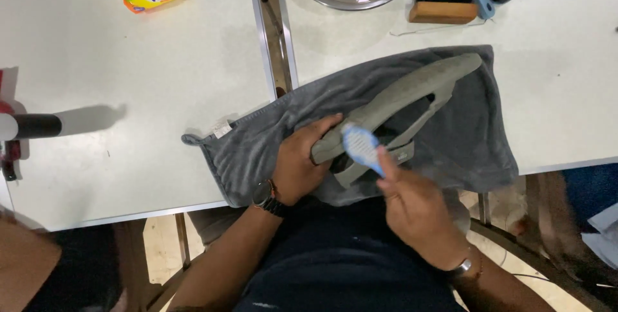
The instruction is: The person scrubs a grey sneaker with a blue toothbrush, focusing on the upper and inner sections. The shoe is placed on a grey towel on a white table, and the person rotates it to access different areas while scrubbing.
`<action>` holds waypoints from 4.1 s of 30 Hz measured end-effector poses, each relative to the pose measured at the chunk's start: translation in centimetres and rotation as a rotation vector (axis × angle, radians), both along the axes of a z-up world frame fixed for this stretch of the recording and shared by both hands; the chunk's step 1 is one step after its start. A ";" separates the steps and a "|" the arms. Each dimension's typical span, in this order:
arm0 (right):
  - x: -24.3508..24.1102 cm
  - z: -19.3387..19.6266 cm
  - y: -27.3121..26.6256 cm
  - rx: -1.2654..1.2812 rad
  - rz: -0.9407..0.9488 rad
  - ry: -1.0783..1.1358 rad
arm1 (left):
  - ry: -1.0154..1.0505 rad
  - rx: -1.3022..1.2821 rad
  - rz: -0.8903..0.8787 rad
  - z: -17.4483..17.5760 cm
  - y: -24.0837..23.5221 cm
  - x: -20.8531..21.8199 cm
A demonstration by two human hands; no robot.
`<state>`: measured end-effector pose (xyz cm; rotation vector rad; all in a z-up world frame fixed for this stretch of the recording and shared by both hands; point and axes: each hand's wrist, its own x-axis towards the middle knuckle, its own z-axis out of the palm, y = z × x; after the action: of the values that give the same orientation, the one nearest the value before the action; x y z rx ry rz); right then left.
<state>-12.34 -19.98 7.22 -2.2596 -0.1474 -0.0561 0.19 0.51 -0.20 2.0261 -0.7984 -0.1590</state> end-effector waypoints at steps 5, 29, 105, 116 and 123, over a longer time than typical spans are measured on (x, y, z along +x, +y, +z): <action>-0.5 -1.0 -2.3 -0.074 -0.075 0.015 | -0.019 -0.052 -0.007 0.2 0.1 -0.1; 1.1 2.3 -1.8 -0.143 -0.176 0.198 | -0.014 -0.139 0.065 1.4 -0.3 -0.6; 0.4 0.8 -6.0 -0.436 -0.302 -0.057 | -0.077 -0.125 0.076 -0.3 0.0 -0.7; -0.8 0.6 -0.2 -0.173 -0.104 -0.062 | -0.098 -0.131 0.056 0.0 0.0 -0.6; 0.3 0.2 -1.9 -0.231 -0.255 -0.221 | 0.090 -0.111 0.136 0.7 -0.2 -1.2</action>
<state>-12.06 -21.84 7.46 -2.4871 0.0206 -0.4451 -1.03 0.31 0.48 1.9467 -0.5979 -0.1243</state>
